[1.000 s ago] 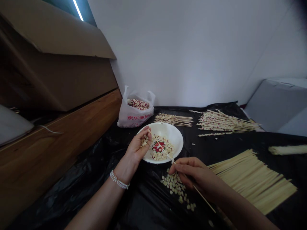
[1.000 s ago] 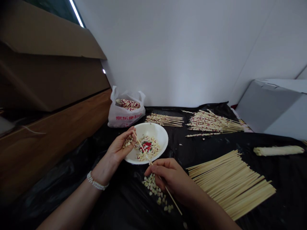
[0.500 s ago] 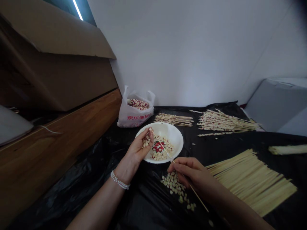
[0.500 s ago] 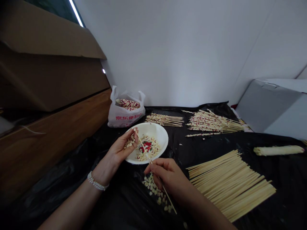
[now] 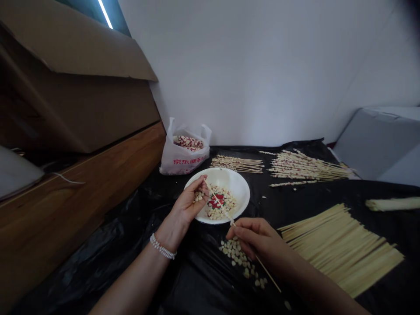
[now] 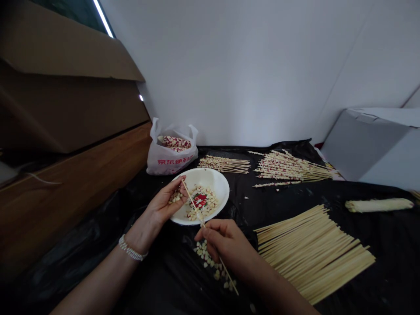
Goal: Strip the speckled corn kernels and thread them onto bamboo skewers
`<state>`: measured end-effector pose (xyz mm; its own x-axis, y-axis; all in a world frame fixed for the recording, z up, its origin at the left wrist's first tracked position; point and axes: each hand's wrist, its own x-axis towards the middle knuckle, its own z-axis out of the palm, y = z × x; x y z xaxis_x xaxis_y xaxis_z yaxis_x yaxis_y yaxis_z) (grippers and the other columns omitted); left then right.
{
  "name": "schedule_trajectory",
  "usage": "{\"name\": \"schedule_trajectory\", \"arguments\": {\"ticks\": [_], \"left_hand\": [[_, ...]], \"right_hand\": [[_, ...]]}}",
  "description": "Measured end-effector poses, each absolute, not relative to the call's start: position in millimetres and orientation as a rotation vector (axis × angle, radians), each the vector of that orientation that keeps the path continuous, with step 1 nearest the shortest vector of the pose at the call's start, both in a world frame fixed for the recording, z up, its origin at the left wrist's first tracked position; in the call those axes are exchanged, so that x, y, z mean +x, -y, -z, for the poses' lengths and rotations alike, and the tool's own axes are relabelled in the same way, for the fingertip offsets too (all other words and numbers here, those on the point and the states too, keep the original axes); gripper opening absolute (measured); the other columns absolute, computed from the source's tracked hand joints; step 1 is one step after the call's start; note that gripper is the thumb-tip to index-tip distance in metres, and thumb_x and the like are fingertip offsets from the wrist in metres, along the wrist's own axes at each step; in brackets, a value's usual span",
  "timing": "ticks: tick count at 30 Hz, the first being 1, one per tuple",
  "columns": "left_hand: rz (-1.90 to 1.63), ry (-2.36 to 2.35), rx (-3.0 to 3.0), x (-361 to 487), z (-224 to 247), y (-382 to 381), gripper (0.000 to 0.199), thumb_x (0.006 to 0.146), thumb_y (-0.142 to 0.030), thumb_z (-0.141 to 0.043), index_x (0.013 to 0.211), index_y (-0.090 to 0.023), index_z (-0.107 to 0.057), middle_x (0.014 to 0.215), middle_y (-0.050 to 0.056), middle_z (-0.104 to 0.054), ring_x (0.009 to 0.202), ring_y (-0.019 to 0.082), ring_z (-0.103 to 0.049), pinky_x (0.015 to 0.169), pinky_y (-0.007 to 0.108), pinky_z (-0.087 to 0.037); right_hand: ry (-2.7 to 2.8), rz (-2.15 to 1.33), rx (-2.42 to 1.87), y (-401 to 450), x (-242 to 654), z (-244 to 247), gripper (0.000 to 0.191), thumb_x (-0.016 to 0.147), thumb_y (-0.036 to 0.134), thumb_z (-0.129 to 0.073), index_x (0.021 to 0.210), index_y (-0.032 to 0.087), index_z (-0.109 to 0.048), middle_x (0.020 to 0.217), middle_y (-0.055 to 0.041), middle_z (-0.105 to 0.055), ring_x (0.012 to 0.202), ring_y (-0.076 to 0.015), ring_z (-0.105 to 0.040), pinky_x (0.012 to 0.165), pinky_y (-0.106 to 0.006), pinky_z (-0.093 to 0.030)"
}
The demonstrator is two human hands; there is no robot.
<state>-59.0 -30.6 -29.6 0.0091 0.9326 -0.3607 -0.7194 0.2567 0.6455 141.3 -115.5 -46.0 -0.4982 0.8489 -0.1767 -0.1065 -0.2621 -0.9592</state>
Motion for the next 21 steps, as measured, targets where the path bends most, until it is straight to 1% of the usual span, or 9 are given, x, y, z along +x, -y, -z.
{"name": "schedule_trajectory", "arguments": {"ticks": [5, 10, 14, 21], "left_hand": [[-1.290, -0.839, 0.204, -57.0, 26.2, 24.7, 0.041, 0.080, -0.004, -0.063, 0.119, -0.019, -0.062, 0.075, 0.000, -0.063, 0.060, 0.008, -0.058, 0.057, 0.015, -0.049], [-1.271, -0.842, 0.173, -53.7, 22.7, 27.3, 0.045, 0.079, 0.000, -0.063, 0.122, -0.017, -0.061, 0.073, 0.000, -0.065, 0.059, 0.008, -0.058, 0.056, 0.014, -0.048], [-1.265, -0.844, 0.157, -51.2, 19.3, 28.6, 0.034, 0.080, -0.002, -0.064, 0.112, -0.012, -0.064, 0.069, 0.000, -0.062, 0.055, 0.007, -0.056, 0.052, 0.013, -0.047], [-1.293, -0.878, 0.194, -45.5, 14.8, 30.9, 0.017, 0.081, -0.002, -0.063, 0.096, -0.010, -0.067, 0.069, 0.001, -0.061, 0.054, 0.006, -0.057, 0.048, 0.012, -0.048]], "right_hand": [[1.351, -1.787, -0.986, 116.6, 139.0, 48.2, 0.028, 0.088, 0.039, -0.056, 0.080, 0.017, -0.071, 0.038, 0.0074, -0.042, 0.036, -0.0073, -0.026, 0.044, -0.025, -0.018], [1.314, -1.779, -0.991, 119.1, 134.5, 53.1, 0.026, 0.086, 0.039, -0.057, 0.078, 0.018, -0.069, 0.039, 0.0075, -0.042, 0.037, -0.0080, -0.030, 0.044, -0.024, -0.023], [1.325, -1.736, -1.010, 120.6, 131.4, 51.4, 0.026, 0.084, 0.039, -0.056, 0.078, 0.017, -0.068, 0.040, 0.0072, -0.043, 0.038, -0.0081, -0.032, 0.044, -0.024, -0.024], [1.335, -1.730, -1.018, 123.0, 127.9, 46.5, 0.030, 0.081, 0.044, -0.057, 0.077, 0.016, -0.067, 0.038, 0.0081, -0.043, 0.036, -0.0078, -0.031, 0.044, -0.024, -0.021]]}}
